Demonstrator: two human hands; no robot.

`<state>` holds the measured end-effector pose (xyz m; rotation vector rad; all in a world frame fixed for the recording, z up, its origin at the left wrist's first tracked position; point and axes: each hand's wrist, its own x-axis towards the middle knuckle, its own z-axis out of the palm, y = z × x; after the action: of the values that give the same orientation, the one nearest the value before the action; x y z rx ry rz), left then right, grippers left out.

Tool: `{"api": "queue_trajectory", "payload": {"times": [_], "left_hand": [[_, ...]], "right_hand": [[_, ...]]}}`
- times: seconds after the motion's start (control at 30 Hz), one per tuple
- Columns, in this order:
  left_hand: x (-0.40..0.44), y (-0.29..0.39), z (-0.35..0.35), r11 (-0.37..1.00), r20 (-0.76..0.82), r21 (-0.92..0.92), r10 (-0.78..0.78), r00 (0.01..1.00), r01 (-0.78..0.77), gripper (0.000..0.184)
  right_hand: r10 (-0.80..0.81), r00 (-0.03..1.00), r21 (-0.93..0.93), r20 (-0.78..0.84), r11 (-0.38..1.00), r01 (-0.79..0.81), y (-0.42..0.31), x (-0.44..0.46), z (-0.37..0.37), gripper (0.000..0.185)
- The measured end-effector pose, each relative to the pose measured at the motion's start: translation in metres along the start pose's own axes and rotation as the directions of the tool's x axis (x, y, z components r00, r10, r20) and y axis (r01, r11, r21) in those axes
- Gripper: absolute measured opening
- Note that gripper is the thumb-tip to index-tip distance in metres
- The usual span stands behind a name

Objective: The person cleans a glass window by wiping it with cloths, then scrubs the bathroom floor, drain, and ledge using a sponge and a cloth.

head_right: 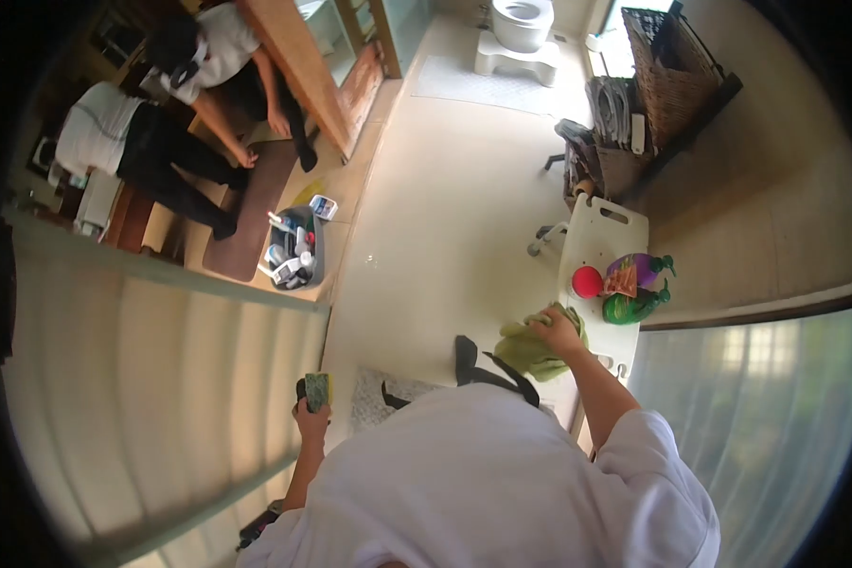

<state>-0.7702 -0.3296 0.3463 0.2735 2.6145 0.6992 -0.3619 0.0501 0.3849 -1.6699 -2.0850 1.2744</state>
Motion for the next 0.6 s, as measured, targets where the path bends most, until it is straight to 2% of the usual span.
{"api": "queue_trajectory", "payload": {"times": [0.1,0.13,0.23,0.33,0.43,0.47,0.6], "left_hand": [[0.033,0.036,0.003,0.986,0.030,0.060,0.151,0.988,-0.152,0.061],[0.040,0.061,0.002,0.990,0.027,0.067,0.125,0.992,-0.126,0.059],[0.060,0.115,0.010,0.964,-0.067,0.063,0.262,0.963,-0.258,0.058],[0.085,0.152,0.027,0.939,-0.032,-0.028,0.342,0.939,-0.343,0.058],[0.102,0.188,0.037,0.885,0.093,0.047,0.458,0.884,-0.464,0.059],[0.108,0.201,0.039,0.878,0.137,0.056,0.466,0.874,-0.476,0.058],[0.140,0.253,0.052,0.799,0.291,0.075,0.555,0.779,-0.597,0.057]], "right_hand": [[0.065,0.998,0.100,0.003,0.993,-0.065,-0.017,0.017,-0.004,0.035],[0.025,1.000,0.083,-0.018,0.996,-0.023,-0.016,0.024,-0.005,0.035],[-0.045,0.998,0.054,-0.037,0.997,0.047,-0.017,0.037,-0.018,0.034],[0.070,0.994,0.096,-0.085,0.993,-0.062,-0.015,0.039,-0.032,0.035],[0.163,0.978,0.185,-0.132,0.973,-0.137,-0.003,0.028,-0.040,0.031],[0.213,0.968,0.317,-0.131,0.934,-0.162,0.000,0.020,-0.042,0.028],[0.393,0.892,0.507,-0.224,0.829,-0.238,0.040,-0.001,-0.034,0.033]]}}
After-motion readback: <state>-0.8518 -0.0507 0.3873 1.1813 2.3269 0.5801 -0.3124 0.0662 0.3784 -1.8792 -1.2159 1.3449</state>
